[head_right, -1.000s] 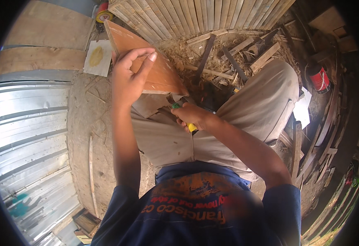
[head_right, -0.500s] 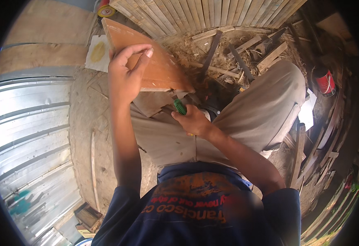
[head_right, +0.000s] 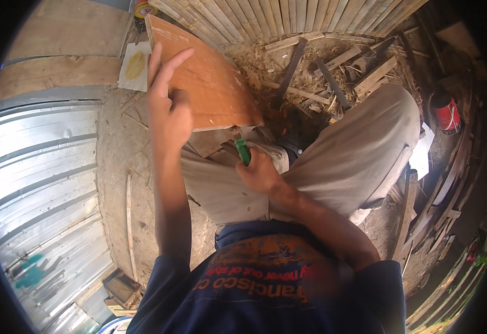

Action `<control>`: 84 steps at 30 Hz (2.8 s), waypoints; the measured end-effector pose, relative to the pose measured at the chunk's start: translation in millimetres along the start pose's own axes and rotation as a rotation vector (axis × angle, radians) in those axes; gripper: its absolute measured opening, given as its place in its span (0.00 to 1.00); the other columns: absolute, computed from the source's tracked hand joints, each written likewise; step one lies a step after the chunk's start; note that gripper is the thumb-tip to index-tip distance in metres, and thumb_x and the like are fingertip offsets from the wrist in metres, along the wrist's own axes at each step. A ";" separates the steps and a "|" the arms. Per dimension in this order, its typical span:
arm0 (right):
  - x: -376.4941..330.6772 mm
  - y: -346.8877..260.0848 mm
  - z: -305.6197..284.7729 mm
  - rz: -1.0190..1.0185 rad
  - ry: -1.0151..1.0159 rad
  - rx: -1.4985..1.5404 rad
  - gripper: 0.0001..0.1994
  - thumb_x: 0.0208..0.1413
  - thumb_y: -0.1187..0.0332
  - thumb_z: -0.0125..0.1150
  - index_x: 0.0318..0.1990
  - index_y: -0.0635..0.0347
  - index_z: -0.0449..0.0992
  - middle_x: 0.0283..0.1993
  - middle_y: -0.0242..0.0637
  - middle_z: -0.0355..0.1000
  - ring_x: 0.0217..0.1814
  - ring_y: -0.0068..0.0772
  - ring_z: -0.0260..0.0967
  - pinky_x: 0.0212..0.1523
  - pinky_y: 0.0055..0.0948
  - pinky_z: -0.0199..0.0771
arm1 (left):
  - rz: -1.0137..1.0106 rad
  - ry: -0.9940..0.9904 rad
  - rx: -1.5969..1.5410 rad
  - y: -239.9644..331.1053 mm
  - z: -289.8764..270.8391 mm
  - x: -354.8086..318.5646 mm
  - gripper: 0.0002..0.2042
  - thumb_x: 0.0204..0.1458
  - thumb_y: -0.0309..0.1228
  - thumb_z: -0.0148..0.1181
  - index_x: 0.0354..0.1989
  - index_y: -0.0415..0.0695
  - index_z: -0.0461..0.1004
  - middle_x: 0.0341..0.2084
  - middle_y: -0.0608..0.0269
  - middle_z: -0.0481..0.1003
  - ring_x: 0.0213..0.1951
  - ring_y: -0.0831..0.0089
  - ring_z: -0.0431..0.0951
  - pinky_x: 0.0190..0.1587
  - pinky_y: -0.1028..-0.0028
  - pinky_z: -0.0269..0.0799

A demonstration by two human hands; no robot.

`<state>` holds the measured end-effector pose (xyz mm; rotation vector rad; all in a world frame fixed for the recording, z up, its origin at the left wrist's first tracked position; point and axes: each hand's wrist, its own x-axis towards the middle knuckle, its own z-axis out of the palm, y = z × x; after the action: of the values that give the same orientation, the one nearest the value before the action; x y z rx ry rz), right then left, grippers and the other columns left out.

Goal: The person scrapes a rectangular piece of wood with a metal scraper to remove a surface layer, then uses a hammer to chip away at the edges. The person holds the wood with one hand and manipulates the tools with the other.

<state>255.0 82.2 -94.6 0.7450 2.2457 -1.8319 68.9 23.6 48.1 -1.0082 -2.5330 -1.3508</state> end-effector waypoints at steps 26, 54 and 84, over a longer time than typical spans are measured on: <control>-1.8 8.8 -11.8 -0.096 -0.003 0.025 0.27 0.58 0.64 0.61 0.62 0.64 0.60 0.32 0.56 0.74 0.34 0.58 0.76 0.38 0.48 0.75 | -0.236 0.057 -0.323 -31.1 -1.4 111.0 0.27 0.43 0.13 0.38 0.48 0.39 0.81 0.36 0.57 0.75 0.36 0.75 0.71 0.38 0.76 0.61; 34.7 -9.3 -25.3 0.644 -0.246 0.583 0.12 0.64 0.61 0.58 0.35 0.58 0.66 0.27 0.29 0.63 0.18 0.19 0.58 0.15 0.25 0.59 | -0.086 -0.087 -0.047 -15.3 -14.0 24.9 0.09 0.60 0.32 0.60 0.44 0.44 0.82 0.52 0.57 0.76 0.64 0.61 0.66 0.66 0.66 0.57; 43.4 -10.8 -46.6 0.357 -0.296 0.142 0.15 0.61 0.61 0.59 0.33 0.64 0.68 0.26 0.41 0.70 0.17 0.28 0.68 0.18 0.35 0.67 | -0.065 -0.058 0.060 -15.3 -10.3 19.2 0.15 0.52 0.19 0.55 0.44 0.46 0.82 0.53 0.52 0.74 0.62 0.59 0.68 0.65 0.66 0.59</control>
<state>221.3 137.3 -91.8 0.7778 1.6918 -1.7993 42.8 19.4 50.7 -0.9761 -2.6535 -1.2716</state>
